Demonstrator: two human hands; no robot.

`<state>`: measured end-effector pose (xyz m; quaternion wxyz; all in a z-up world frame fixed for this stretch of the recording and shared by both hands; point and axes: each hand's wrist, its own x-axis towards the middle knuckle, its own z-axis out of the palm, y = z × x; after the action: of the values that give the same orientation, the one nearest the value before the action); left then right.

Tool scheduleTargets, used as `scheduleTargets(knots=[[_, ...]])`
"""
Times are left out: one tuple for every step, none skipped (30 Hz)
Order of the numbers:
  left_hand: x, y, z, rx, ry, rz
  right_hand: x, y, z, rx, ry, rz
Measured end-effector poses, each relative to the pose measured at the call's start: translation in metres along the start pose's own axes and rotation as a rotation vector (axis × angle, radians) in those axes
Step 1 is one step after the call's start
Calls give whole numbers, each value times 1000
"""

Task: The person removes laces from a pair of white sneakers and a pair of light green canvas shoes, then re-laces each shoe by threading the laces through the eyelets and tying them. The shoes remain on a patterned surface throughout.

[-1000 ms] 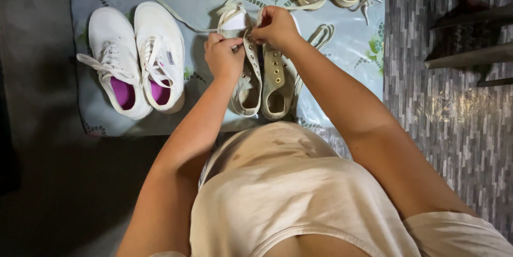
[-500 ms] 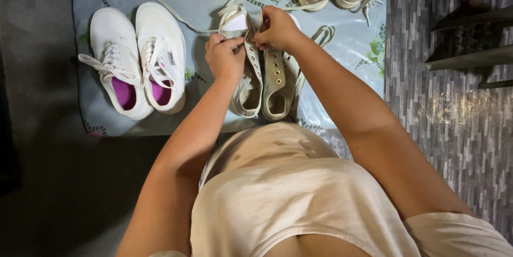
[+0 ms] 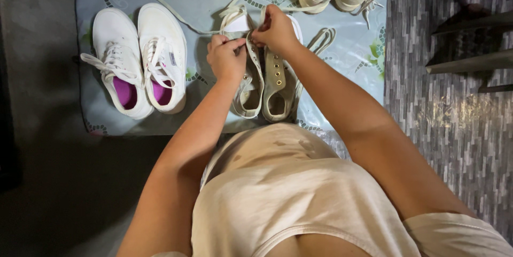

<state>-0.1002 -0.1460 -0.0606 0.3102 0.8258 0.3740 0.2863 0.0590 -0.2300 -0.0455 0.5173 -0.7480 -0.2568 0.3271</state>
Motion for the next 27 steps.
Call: scheduleTargets(knots=[[0,-1,1,0,3,-7,0,2,0,-39,-9,-29],[-1,-2,1,7,5,0,-2,5,0,-76,-18,-57],[-2,-4,1,13,8,7,-3,7,2,-113,-27,-85],[-2,-4,2,17,9,17,-3,9,2,-184,-31,-163],[-2,-5,3,24,-1,12,-3,11,3,-254,-35,-240],[-2,-5,5,31,-12,9,-2,12,2,-325,-37,-316],[-2,-5,6,38,-24,5,-2,12,3,-321,-13,-282],[-2,-5,6,39,-34,-2,-4,11,5,-315,8,-247],[-1,-5,6,40,-45,-9,-6,9,7,-309,29,-213],[0,-6,6,41,-53,-16,-8,5,8,-317,72,-208],[2,-6,5,62,-61,24,-11,0,9,-324,114,-203],[2,-6,5,82,-69,59,-15,-5,10,-333,153,-196],[2,-6,5,103,-78,95,-22,-12,10,-407,173,-177],[2,-5,4,141,-132,119,-29,-19,10,-480,192,-159],[2,-5,3,178,-187,143,-36,-26,9,-553,211,-141],[3,-4,2,215,-240,168,-44,-33,8,-613,49,-24],[3,-3,1,222,-258,201,-52,-40,6,-669,-114,93],[3,-3,-1,232,-276,229,-60,-44,7,-722,-284,210],[2,-3,-4,242,-293,257,-66,-47,7,-652,-307,260],[4,-3,-7,236,-313,294,-69,-50,5,-583,-329,305],[8,0,-11,231,-332,332,-70,-50,5,-514,-351,350],[10,3,-16,224,-352,369,-71,-48,5,-556,-333,316],[14,7,-23,203,-401,342,-71,-44,5,-598,-315,281],[20,13,-31,183,-453,315,-72,-38,6,-636,-295,248],[23,21,-41,161,-504,288,-72,-29,8,-707,-244,90],[23,32,-53,230,-556,311,-70,-21,10,-776,-187,-72],[18,44,-69,299,-608,333,-67,-13,11,-840,-129,-235]])
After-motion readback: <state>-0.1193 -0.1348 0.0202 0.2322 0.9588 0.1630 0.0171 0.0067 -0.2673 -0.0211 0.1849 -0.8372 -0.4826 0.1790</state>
